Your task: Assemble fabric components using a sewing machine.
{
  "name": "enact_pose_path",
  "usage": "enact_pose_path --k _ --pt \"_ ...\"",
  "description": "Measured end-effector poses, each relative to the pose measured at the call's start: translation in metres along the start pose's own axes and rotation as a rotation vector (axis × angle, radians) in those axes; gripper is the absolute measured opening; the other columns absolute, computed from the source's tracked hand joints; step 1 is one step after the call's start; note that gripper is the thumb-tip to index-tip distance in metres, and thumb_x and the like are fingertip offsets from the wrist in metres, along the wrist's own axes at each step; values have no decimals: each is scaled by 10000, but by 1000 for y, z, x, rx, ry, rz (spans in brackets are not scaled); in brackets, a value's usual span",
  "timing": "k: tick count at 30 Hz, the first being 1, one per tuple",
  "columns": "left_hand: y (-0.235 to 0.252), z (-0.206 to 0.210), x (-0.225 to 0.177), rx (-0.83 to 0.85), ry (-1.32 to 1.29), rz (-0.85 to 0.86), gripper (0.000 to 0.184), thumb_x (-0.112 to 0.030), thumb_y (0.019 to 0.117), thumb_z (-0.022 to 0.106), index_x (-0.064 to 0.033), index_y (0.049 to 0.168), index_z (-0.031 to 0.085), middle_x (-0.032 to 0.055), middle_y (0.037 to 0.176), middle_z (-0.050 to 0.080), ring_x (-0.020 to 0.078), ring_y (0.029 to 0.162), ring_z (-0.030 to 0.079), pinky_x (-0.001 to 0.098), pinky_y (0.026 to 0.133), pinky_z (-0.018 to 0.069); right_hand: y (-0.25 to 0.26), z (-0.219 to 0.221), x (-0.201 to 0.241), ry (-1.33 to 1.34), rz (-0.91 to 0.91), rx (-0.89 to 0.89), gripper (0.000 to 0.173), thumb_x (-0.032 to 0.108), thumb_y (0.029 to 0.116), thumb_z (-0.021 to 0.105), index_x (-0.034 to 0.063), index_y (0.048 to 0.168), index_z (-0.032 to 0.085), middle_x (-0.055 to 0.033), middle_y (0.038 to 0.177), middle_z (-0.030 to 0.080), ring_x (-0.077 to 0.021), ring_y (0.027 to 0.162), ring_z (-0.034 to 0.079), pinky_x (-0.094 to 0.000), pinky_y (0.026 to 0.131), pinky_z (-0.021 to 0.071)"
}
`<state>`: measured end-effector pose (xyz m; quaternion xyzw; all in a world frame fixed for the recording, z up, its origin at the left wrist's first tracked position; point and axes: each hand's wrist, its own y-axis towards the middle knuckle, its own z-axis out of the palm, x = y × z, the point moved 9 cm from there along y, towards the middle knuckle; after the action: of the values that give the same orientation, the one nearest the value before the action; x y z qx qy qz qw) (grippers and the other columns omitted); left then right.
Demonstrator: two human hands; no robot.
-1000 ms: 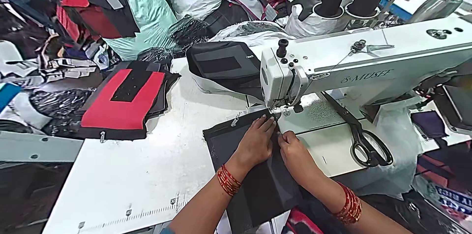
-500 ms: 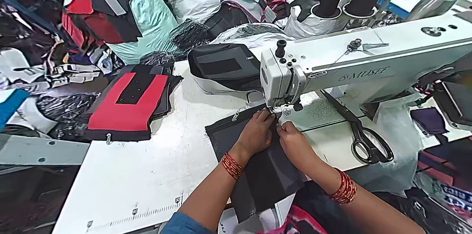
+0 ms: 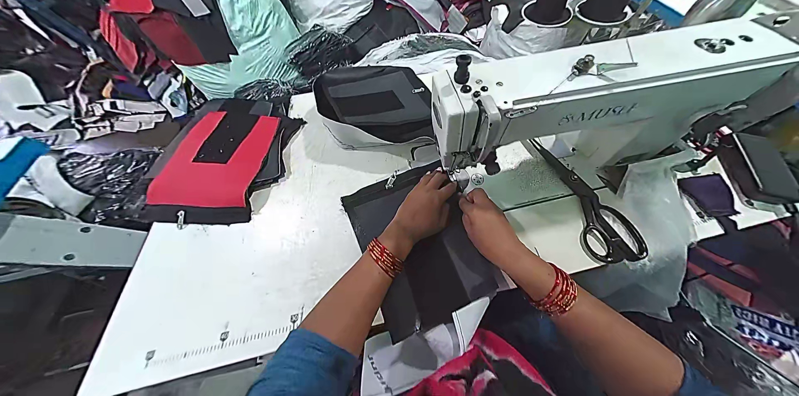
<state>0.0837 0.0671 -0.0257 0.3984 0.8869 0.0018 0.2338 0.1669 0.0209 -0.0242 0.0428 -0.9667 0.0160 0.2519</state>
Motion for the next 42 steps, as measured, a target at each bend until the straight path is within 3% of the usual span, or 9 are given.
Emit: enact_pose_path --k 6,9,13,17,21,28,31,37,42 --pt "-24 9 -30 100 5 -193 379 -54 998 503 -15 1343 656 220 1429 591 378 1441 457 550 1229 282 -19 -16 -26 178 31 -18 394 95 1024 533 0 1397 614 -235 1211 650 -322 1058 661 -425 957 535" --pt "-51 10 -61 162 -43 -277 389 -169 1064 468 -2 1378 625 237 1470 555 405 1451 441 566 1221 295 -61 -33 -36 232 -29 -176 302 140 1002 587 -10 1225 724 -207 1046 703 -301 925 695 -421 845 579" --pt "-89 8 -97 171 -100 -269 559 -414 1055 516 -13 1440 574 229 1558 466 436 1490 368 600 1211 287 -124 -7 -44 511 102 405 301 248 1050 537 28 998 737 -24 793 701 -68 645 636 -265 642 551" --pt "-136 -31 -117 -317 -304 -166 343 -341 1031 582 -69 1003 789 135 1160 735 298 1259 626 413 1092 492 -161 39 -57 610 170 652 348 306 1014 629 47 1239 686 -63 1098 731 -99 972 686 -325 910 549" --pt "-203 -34 -88 -525 -545 -238 449 -359 1078 512 -74 756 642 12 835 676 49 893 659 214 826 554 -166 61 -59 1140 325 450 332 160 937 712 24 1226 624 -17 1104 720 -68 965 700 -242 872 587" --pt "-260 33 -41 -317 -777 -801 327 -233 993 533 0 858 718 21 900 686 42 923 625 276 885 498 -167 77 -41 1384 436 409 179 74 995 609 36 1167 572 -7 1007 727 -81 927 709 -257 840 588" --pt "-250 55 -51 -238 -1079 -824 436 -220 1016 557 92 1320 539 96 1264 655 64 1196 609 278 1085 483 -168 77 -41 1404 481 367 170 88 1034 547 20 1190 555 -28 1043 721 -98 952 712 -269 849 597" --pt "-245 61 -56 -460 -1346 -952 153 -53 1013 501 -13 1090 627 -26 986 724 32 975 676 267 934 549 -171 78 -22 1630 450 370 175 120 1094 401 36 1215 495 -25 1012 719 -74 952 708 -254 905 583" --pt "-237 74 -74 125 -1480 -984 251 -188 1045 457 -107 1073 693 -38 911 739 49 853 702 264 809 591 -168 66 -16 1530 396 397 178 57 1072 454 37 1135 619 -3 932 744 -56 866 713 -233 838 590"
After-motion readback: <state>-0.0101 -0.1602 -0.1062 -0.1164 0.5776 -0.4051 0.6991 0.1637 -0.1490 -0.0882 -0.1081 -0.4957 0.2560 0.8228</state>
